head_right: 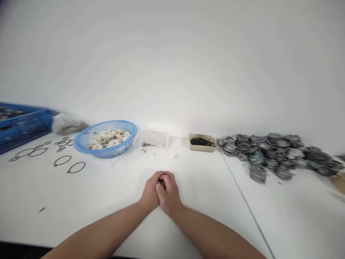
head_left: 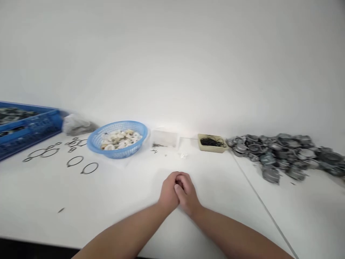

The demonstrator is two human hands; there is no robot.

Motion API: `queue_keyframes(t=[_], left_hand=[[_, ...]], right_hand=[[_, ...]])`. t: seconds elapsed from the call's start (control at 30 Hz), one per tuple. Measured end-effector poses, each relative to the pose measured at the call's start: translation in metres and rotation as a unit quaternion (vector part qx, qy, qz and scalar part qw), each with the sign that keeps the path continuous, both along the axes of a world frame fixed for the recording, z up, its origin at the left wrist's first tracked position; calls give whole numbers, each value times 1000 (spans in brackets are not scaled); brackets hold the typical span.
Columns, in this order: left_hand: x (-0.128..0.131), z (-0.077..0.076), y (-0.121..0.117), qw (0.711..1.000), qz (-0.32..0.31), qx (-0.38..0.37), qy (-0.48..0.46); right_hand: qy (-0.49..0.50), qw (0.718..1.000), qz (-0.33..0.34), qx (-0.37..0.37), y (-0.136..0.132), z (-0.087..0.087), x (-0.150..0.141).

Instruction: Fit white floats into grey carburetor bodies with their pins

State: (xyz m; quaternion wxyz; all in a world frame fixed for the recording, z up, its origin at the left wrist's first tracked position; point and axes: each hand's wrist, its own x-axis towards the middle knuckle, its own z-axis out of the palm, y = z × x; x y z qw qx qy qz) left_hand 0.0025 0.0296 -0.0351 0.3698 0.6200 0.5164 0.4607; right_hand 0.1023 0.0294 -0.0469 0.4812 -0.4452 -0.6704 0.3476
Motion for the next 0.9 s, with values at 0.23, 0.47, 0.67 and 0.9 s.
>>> queue_keyframes(t=[0.23,0.47,0.67,0.9], left_hand=[[-3,3,0,998,26,-37,31],[0,6,0,998,33,-50,18],[-1,3,1,997,30,-67,9],[-4,-1,2,999,18,-41,32]], right_hand=[[10,1000,14,-15,2,-4,0],[20,999,17,-24,3,-8,0],[22,1000,14,-15,3,-7,-1],[15,999,25,-24,5,-8,1]])
